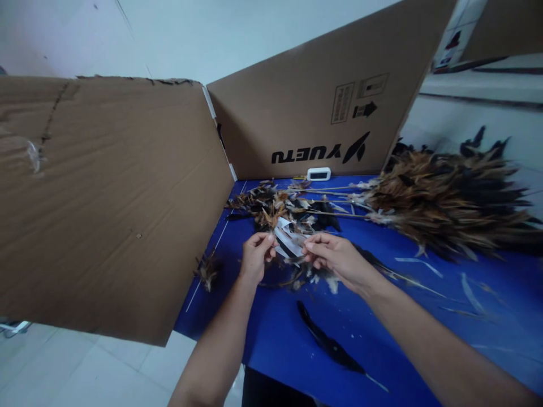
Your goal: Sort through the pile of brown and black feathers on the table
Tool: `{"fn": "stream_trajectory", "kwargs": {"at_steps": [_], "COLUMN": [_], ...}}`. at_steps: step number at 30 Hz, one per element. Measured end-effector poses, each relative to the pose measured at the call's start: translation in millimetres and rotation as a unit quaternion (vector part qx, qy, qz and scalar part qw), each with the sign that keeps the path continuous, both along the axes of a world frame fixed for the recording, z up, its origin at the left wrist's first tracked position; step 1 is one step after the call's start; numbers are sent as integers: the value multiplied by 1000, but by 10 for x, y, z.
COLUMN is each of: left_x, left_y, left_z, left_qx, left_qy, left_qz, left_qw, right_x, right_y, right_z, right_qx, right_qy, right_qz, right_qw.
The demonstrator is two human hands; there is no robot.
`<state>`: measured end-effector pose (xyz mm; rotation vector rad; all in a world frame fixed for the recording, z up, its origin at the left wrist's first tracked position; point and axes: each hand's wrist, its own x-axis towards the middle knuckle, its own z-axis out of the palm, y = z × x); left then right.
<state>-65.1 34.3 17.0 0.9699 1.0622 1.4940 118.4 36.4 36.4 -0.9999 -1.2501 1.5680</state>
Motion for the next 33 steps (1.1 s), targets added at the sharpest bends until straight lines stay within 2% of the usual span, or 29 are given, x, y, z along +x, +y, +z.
{"fn": "stream_trajectory", "kwargs": {"at_steps": [4, 9, 14, 24, 33], "left_x": [136, 231, 241, 264, 270], "left_y": [-69, -124, -136, -143, -159], "left_z": [-45, -85, -78, -88, -116], "left_qx": [-43, -87, -84, -86, -91], "left_qy": [-4, -23, -14, -24, -3], "left_qz": [-79, -142, -158, -146, -177], "left_qw": [996, 986, 984, 985, 980], "right_x": [97, 179, 199, 169, 168], "right_y": [-41, -60, -66, -105, -115], "right_z": [22, -10, -68, -99, -104], "right_qx": [-40, -33, -14, 16, 23], "right_qy": [53, 61, 52, 12, 22], "right_qz": [-26, -91, -126, -127, -130], "right_qw": [997, 994, 991, 992, 991]}}
